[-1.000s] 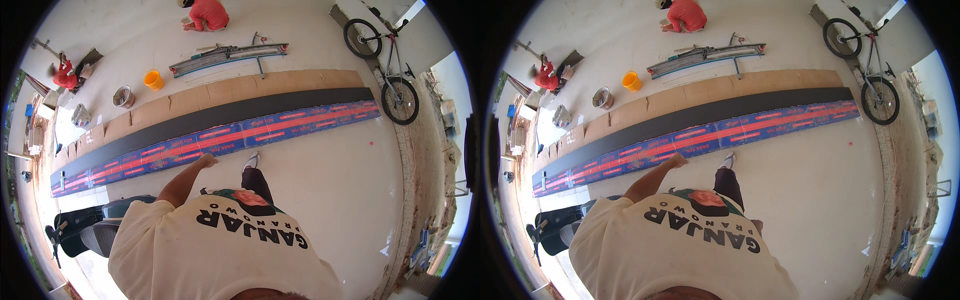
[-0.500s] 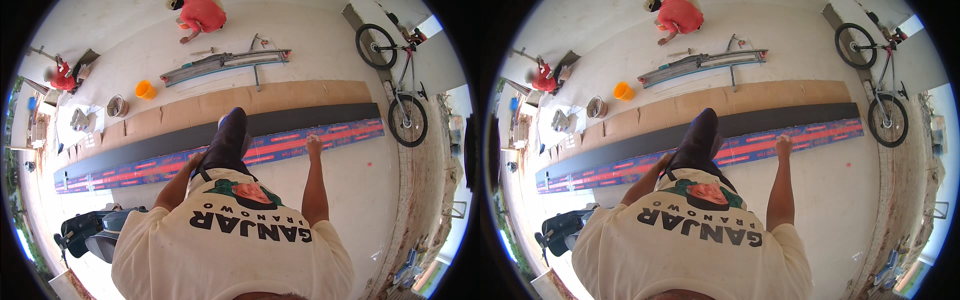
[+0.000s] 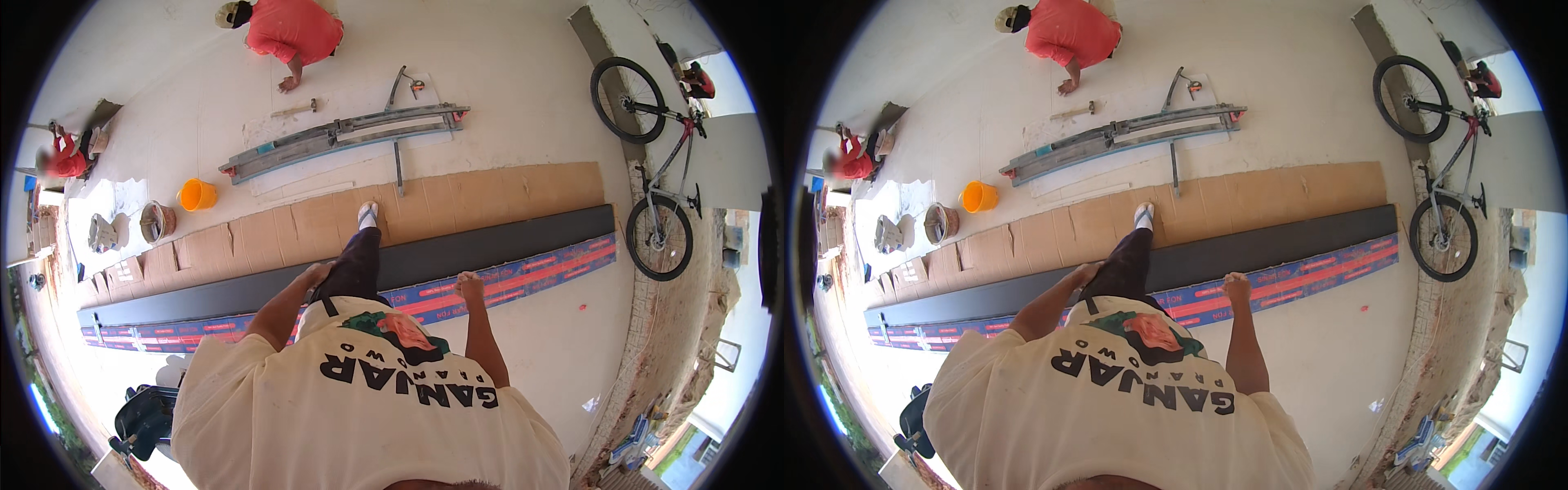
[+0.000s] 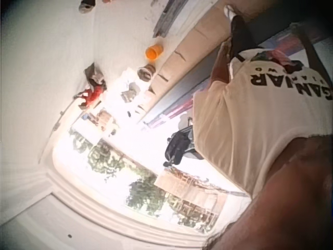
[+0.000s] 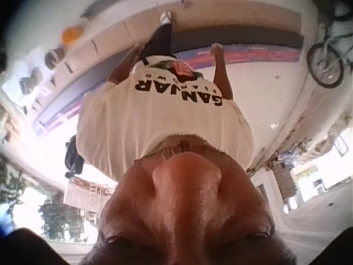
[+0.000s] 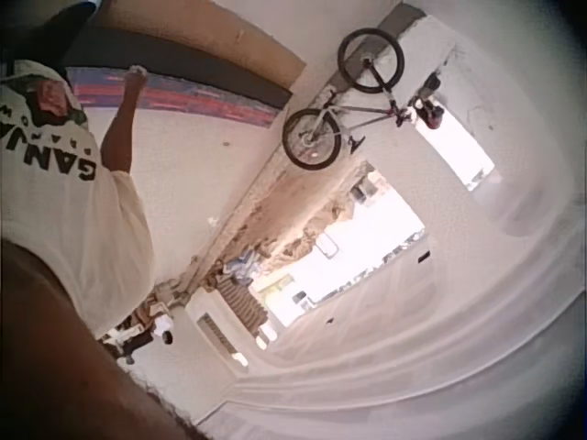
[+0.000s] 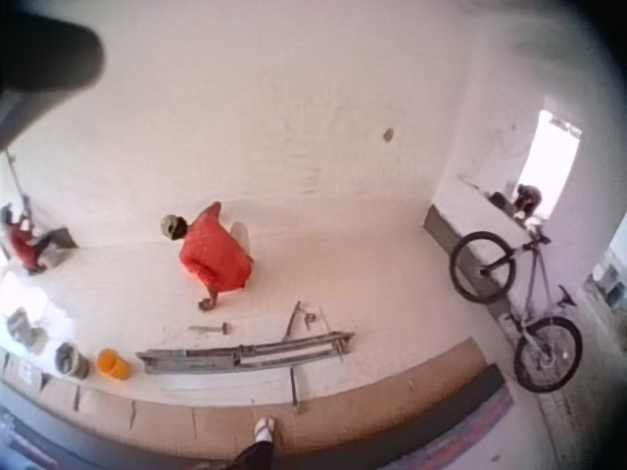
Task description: The person measures a wall corner with a tape measure, walks to another part of the room, and uses a hammer and a chisel to remove material from a wall edge.
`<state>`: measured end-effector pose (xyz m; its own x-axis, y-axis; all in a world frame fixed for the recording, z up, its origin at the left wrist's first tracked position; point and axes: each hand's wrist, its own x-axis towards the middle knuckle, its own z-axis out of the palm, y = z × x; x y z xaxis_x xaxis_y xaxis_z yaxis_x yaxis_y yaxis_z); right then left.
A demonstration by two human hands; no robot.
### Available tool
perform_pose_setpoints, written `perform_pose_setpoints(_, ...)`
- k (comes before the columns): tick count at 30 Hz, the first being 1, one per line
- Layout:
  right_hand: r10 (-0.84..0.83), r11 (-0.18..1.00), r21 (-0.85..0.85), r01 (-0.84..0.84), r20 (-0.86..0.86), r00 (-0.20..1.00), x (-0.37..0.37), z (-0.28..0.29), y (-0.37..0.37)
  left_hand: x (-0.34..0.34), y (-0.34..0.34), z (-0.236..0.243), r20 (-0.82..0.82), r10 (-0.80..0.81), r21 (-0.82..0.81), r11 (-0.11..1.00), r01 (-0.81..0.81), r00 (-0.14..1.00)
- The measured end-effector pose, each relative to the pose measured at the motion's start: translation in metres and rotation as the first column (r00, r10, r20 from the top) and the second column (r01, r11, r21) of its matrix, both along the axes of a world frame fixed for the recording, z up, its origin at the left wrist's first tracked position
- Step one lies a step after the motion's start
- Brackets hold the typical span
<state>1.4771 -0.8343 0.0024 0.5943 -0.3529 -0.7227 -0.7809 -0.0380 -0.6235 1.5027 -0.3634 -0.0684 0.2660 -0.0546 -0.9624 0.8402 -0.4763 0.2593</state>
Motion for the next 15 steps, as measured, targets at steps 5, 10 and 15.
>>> perform_pose_setpoints(5,0.058,0.984,-0.168,-0.057,0.000,0.998,0.097,-0.005,-0.022,0.151,-0.040,0.083,0.010,-0.452,0.146,0.883,0.446,0.892)
perform_pose_setpoints(10,-0.065,0.997,-0.034,0.063,-0.061,0.996,0.208,0.014,-0.027,0.237,-0.045,0.011,0.137,-0.604,0.133,0.797,0.590,0.785)
perform_pose_setpoints(15,0.215,0.948,-0.226,-0.223,-0.062,0.975,0.304,-0.037,-0.077,0.318,-0.081,0.042,0.124,-0.575,0.156,0.816,0.557,0.808)
